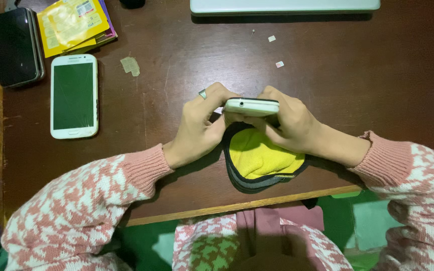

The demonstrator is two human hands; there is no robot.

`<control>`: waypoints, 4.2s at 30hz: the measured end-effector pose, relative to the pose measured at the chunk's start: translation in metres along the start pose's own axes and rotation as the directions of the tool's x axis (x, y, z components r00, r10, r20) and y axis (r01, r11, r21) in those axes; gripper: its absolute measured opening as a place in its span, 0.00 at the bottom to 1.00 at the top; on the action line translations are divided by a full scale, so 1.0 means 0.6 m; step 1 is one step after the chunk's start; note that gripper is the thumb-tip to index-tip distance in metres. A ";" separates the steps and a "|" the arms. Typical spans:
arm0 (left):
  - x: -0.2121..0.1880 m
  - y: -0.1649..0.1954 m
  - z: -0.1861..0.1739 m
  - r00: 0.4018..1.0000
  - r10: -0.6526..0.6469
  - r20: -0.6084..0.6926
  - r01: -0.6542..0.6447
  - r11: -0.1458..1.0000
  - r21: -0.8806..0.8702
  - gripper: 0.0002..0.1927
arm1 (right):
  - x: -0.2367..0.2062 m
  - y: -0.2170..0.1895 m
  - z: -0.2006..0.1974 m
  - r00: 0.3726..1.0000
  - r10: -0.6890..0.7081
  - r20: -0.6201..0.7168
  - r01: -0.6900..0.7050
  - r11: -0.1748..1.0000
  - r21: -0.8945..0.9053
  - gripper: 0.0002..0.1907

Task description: The person holds a small white smartphone with its back cover removed and inserts a battery into the compartment, pressing it into place. They then align the back cover and press it closed along the edges, before setting the phone down and stacking it with other phones on the desk.

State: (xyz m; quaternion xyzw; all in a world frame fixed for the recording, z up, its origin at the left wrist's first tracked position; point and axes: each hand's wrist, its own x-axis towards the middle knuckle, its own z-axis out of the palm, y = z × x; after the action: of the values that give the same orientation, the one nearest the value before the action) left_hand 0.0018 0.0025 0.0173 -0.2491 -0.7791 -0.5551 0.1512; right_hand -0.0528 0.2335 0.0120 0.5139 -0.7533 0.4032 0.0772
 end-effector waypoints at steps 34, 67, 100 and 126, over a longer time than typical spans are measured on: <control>0.013 -0.027 0.000 0.961 -0.272 -0.042 0.262 0.951 -0.162 0.12 | 0.014 0.015 0.004 0.951 0.296 0.092 -0.304 0.947 0.103 0.16; -0.003 -0.007 -0.007 0.992 0.097 0.082 -0.099 0.995 0.029 0.21 | 0.008 -0.018 -0.055 0.992 0.071 -0.104 -0.067 0.997 0.042 0.10; -0.006 -0.013 -0.004 0.974 0.202 0.106 -0.208 0.977 0.041 0.23 | 0.000 -0.023 -0.031 0.988 0.143 -0.065 -0.136 0.986 0.095 0.07; 0.000 -0.025 0.005 0.996 -0.087 -0.023 0.088 0.995 0.043 0.11 | -0.002 0.017 0.002 0.981 0.190 0.038 -0.192 0.978 0.077 0.24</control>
State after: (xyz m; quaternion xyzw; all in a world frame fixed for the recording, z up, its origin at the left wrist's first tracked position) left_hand -0.0066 0.0012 0.0046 -0.2055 -0.7998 -0.5463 0.1402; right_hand -0.0607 0.2351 0.0054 0.4479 -0.7834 0.4309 0.0062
